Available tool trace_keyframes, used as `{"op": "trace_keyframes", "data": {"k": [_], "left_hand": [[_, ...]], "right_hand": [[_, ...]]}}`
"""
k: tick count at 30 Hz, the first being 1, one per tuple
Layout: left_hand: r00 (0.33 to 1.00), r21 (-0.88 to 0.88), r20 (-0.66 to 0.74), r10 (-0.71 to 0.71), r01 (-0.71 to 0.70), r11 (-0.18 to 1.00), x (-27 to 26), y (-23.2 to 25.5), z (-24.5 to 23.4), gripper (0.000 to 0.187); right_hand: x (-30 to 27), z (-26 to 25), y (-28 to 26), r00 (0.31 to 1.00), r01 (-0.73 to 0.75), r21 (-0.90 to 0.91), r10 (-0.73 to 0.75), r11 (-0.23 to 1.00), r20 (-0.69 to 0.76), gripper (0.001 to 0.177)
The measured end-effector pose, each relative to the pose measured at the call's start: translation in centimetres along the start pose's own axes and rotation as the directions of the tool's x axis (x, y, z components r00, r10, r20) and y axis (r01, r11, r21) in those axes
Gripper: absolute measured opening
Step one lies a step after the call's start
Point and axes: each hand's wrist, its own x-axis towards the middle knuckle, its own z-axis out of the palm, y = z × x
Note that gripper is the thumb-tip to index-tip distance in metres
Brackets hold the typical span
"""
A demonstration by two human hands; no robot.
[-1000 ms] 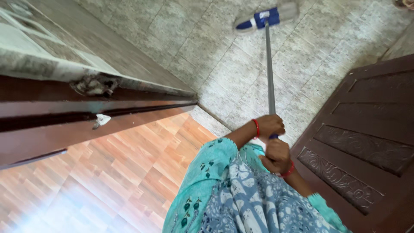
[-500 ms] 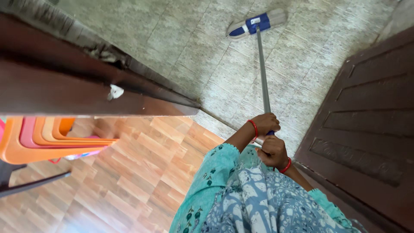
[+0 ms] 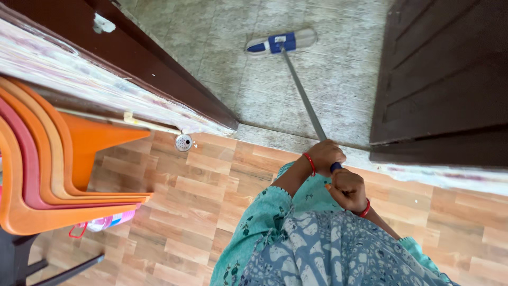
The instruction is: The person mops a tiled bathroom floor using a flat mop with a long handle. They move the mop back and forth across the floor, covering the area near the door and around the toilet.
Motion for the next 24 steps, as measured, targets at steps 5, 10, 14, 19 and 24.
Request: {"op": "trace_keyframes", "data": {"k": [5,10,14,19,24], "left_hand": [[0.992,-0.057,-0.06,0.108,-0.112,0.992,-1.3,5.0,3.6,0.016],[0.98,-0.108,-0.123,0.154,-0.167,0.98,-2.3,10.6,5.7,0.018],[0.971,-0.116,-0.192,0.145,-0.169,0.979,-3.4,16.3,8.3,0.018],[0.968,-0.171,-0.222,0.115,-0.155,0.973,-4.8,21.1,9.2,0.021],[0.929,-0.213,-0.292,0.229,-0.296,0.931,-5.6,21.7,8.7,0.025]], "right_hand": [[-5.8,-0.8,-5.4,0.996,-0.055,0.054,0.059,0.997,-0.073,0.038],[-10.6,-2.0,-9.3,0.996,-0.05,0.089,0.056,0.995,-0.075,0.038],[-14.9,-3.2,-12.4,0.994,-0.045,0.15,0.059,0.988,-0.092,0.048],[-16.4,-4.5,-18.1,1.0,0.021,0.162,-0.024,0.987,0.018,0.031],[-14.7,-4.8,-19.6,0.969,0.211,0.079,-0.219,0.974,0.117,0.028]]}}
